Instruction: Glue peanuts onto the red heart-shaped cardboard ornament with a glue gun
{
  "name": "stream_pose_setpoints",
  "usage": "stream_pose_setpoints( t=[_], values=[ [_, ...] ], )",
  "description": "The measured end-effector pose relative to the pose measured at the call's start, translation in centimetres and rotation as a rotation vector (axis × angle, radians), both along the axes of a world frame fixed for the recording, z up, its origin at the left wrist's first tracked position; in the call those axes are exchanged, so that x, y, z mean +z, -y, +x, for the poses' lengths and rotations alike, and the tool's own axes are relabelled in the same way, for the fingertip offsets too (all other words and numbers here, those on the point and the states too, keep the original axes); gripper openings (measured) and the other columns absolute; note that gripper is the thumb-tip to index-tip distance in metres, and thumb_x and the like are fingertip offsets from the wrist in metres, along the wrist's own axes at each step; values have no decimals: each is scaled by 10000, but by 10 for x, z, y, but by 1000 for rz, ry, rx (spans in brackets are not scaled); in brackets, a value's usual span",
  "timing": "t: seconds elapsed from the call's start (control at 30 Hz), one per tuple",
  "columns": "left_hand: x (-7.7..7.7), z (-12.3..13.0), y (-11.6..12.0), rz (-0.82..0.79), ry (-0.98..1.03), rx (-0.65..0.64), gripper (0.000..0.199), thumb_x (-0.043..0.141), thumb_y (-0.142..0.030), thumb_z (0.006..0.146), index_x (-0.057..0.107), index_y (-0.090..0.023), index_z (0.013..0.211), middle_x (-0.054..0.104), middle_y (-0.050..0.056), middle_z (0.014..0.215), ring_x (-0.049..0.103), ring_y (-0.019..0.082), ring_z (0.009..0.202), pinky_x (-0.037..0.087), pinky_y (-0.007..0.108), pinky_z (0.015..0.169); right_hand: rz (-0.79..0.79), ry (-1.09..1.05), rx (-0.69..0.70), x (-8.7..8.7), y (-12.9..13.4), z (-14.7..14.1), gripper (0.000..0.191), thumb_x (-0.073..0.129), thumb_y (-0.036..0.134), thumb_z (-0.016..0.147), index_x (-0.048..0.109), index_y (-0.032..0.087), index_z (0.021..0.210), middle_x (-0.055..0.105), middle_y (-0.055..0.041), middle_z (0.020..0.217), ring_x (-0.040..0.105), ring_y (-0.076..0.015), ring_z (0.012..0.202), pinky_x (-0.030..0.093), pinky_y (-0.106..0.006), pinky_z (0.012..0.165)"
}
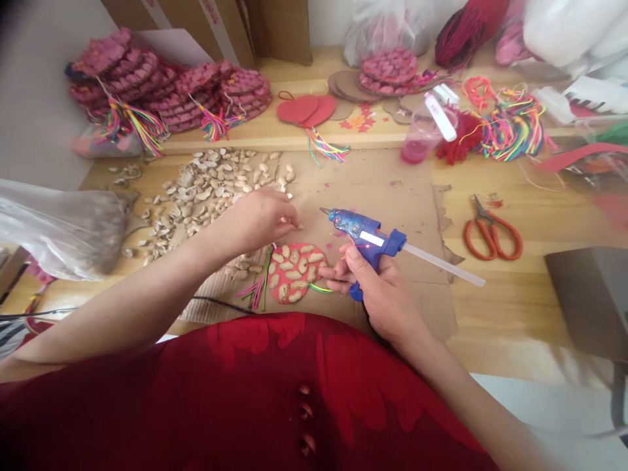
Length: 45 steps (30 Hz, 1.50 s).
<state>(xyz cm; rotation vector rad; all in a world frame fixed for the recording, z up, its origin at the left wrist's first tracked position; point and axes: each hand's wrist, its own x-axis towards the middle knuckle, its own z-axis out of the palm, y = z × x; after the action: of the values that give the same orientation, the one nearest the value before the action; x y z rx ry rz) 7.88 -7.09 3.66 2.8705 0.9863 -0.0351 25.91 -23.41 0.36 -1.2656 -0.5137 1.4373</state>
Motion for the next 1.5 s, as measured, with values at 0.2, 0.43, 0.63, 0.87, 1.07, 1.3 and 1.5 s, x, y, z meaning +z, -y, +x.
stream_pose_setpoints(
  t=[0.2,0.43,0.63,0.87,1.07,1.3,1.5],
  values=[
    [6,5,-5,-42,-65,-37,168,625,-142,848,790,-175,854,752,70,866,679,219,877,480,311,799,11,-7,0,-3,0,0,269,716,445,878,598,234,997,639,33,737,743,-158,734,650,-308,714],
    [-2,-13,-5,-495,433,253,64,748,-202,767,786,-152,779,738,25,706,626,132,645,443,257,645,11,-1,10,-2,2,3,299,718,476,864,593,242,1001,649,26,745,761,-194,781,630,-275,642],
    [4,-28,14,-1525,1104,493,251,915,-245,608,749,-121,750,678,19,620,558,81,543,400,180,505,90,145,87,21,10,9,265,672,471,902,608,243,1022,649,17,799,721,-155,655,562,-223,509],
    [7,-24,37,-1699,1198,400,348,929,-330,606,657,-117,647,606,7,635,575,87,603,413,139,480,240,444,258,61,27,6,267,550,502,973,632,249,990,631,26,649,558,-99,521,467,-211,485],
    [7,-25,43,-1761,1204,347,333,916,-322,632,663,-107,658,597,14,643,577,91,618,432,137,490,335,720,291,77,33,-1,462,475,503,1006,611,214,672,585,12,564,561,-96,551,453,-237,580],
    [8,-30,48,-1785,1195,313,309,904,-323,654,675,-115,640,634,26,644,578,86,588,450,151,503,350,702,294,75,34,-5,402,469,483,1015,590,219,737,551,32,550,549,-96,534,445,-245,571],
    [5,-34,48,-1775,1191,314,268,889,-302,684,697,-118,716,674,28,673,606,86,572,490,171,544,340,704,278,76,34,-7,344,472,493,1010,606,223,844,571,32,580,540,-98,515,453,-249,554]
  ],
)
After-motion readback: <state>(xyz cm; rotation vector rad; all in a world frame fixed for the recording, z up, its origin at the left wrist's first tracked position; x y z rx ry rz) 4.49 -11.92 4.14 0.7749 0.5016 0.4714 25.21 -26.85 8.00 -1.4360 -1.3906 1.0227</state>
